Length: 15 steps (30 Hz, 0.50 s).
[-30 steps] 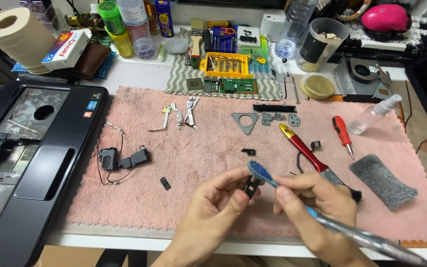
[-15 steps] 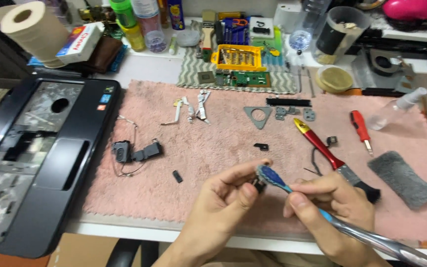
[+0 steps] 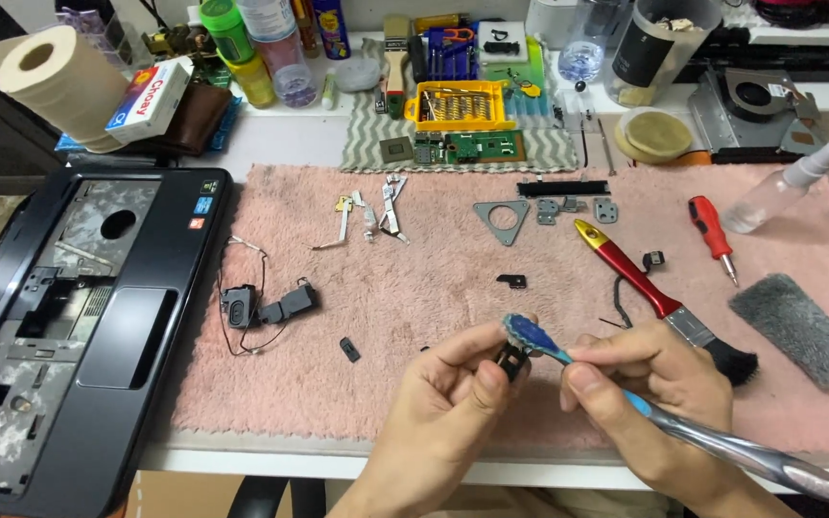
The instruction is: The person cleans small disassembled printer parts on a pink towel using a paintbrush and a toothbrush. They brush a metal bracket, then several black plastic components, switching tools to reach crevices.
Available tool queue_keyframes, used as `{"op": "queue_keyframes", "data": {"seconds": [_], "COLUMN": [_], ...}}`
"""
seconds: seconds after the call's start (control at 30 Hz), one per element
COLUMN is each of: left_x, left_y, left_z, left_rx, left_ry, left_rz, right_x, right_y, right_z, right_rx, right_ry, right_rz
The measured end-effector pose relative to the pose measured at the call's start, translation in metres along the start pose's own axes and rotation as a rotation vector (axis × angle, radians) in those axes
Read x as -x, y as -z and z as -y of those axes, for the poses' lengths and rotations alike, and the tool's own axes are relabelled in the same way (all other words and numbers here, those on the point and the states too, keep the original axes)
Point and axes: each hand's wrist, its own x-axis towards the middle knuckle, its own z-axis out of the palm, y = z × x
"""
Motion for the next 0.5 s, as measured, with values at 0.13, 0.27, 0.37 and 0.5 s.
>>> {"op": "queue_keyframes", "data": {"seconds": [0.13,0.27,0.37,0.5], "left_x": [-0.001,-0.002,-0.002,-0.004], "left_y": [-0.005,0.002,-0.007,-0.012], "left_z": [-0.007,0.008,-0.004,-0.008], "left_rx": [-0.005,0.003,-0.027,-0.131], "left_ry": [-0.002,0.013,-0.028,-0.041], "left_rz": [0.059,-0.052,0.029,0.033], "right_x": [-0.005,-0.001,0.000,0.003], "right_y": [-0.003,0.000,0.000,-0.004], "right_z": [0.004,0.000,0.001,-0.003], "right_rx": [0.028,0.010,-0.027,0.028], "right_ry": [0.046,-0.004,0.019,0.029], "right_rz": [0.016,-0.002,0.021,-0.004]}}
